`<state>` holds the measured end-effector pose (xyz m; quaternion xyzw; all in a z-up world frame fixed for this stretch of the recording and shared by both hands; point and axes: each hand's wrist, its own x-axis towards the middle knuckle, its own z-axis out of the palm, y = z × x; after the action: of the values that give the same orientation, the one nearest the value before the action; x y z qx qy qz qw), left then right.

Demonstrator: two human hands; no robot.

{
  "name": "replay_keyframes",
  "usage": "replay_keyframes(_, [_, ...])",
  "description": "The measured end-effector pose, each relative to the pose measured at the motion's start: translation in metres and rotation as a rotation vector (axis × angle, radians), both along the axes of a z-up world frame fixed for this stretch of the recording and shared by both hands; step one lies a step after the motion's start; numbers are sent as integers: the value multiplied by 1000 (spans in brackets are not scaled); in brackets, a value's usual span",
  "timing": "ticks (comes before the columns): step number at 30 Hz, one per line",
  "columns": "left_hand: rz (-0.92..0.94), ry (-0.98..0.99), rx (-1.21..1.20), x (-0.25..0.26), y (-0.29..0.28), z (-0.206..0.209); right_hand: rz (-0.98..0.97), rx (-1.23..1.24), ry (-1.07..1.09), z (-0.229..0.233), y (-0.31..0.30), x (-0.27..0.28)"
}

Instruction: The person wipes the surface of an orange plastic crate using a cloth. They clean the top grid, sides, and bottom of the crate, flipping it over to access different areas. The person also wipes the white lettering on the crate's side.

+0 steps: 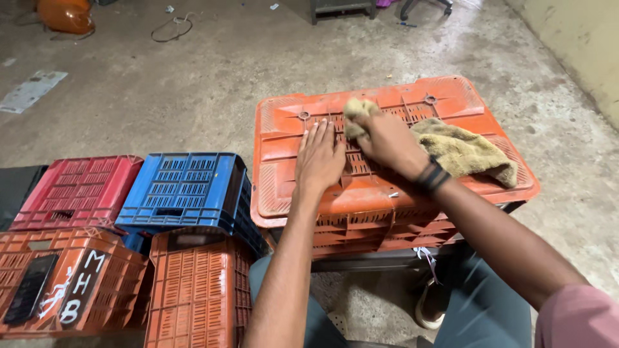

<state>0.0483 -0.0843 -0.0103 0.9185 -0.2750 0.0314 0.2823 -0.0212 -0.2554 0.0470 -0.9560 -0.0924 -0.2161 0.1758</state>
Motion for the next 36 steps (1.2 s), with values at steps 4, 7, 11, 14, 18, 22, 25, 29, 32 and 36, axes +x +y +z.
replay_keyframes(4, [-8, -19, 2, 1, -1, -4, 87, 28, 51, 19, 1, -56])
replay_keyframes(7, [-30, 10, 15, -1, 1, 1, 172, -37, 7, 24, -1, -67])
replay_keyframes(11, [-102, 45, -25, -4, 4, 4, 88, -73, 2, 16, 1, -41])
replay_keyframes(14, [-113, 95, -54, -6, 7, 7, 39, -69, -52, 9, 1, 4])
replay_keyframes(18, [-118, 105, -158, -7, 8, 11, -36, -91, -151, -3, -5, 58])
replay_keyframes(22, [-72, 105, -248, -6, 8, 15, 73, -163, -254, -14, 15, 73])
replay_keyframes(25, [-72, 97, -281, -2, 6, 10, 47, -37, -220, -18, 25, 46])
replay_keyframes(29, [-76, 63, -156, 3, 3, 1, 44, -67, -41, -4, 23, 1])
replay_keyframes(32, [-76, 37, -111, 3, 1, -3, 136, -78, -43, 7, 18, -40])
replay_keyframes(36, [-56, 77, -131, 0, 4, 3, 263, -97, 82, 30, 3, -61])
